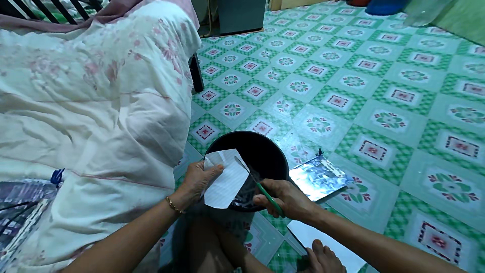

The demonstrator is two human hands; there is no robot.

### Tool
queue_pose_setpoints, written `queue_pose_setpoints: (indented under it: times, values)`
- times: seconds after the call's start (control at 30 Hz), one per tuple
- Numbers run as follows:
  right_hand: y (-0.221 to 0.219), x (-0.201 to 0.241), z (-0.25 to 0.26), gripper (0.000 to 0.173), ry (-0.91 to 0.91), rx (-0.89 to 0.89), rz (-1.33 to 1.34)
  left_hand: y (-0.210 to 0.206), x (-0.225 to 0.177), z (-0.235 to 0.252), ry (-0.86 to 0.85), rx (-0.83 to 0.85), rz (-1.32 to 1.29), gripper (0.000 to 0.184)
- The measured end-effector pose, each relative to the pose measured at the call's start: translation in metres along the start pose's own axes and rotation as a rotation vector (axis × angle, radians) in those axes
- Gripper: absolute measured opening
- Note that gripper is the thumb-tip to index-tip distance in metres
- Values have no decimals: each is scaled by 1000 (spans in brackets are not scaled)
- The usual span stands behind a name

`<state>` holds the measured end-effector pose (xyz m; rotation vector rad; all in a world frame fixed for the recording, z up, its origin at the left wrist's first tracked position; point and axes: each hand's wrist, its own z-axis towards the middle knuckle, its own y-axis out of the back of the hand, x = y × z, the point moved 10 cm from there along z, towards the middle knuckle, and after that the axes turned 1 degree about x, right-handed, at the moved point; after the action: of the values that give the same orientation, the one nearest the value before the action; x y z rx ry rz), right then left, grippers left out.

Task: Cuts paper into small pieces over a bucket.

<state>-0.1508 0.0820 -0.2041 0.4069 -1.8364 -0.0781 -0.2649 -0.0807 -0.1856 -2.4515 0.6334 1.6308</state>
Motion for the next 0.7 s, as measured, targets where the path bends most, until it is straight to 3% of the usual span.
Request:
queue_pose_setpoints:
  times: [0.17, 0.4, 0.57, 0.7]
  values:
    - [-9, -1, 0, 45, -64, 81, -52, -11, 2, -5, 4, 89, 16, 5]
    - [-5, -2, 1, 27, -60, 42, 38, -13, 4, -6, 42, 96, 9, 6]
    - [-11, -2, 1, 29, -71, 88, 127, -21, 11, -9, 80, 177, 40, 5]
    - [-3, 0, 1, 19, -31, 28, 183, -20, 12, -7, 92, 178, 37, 4]
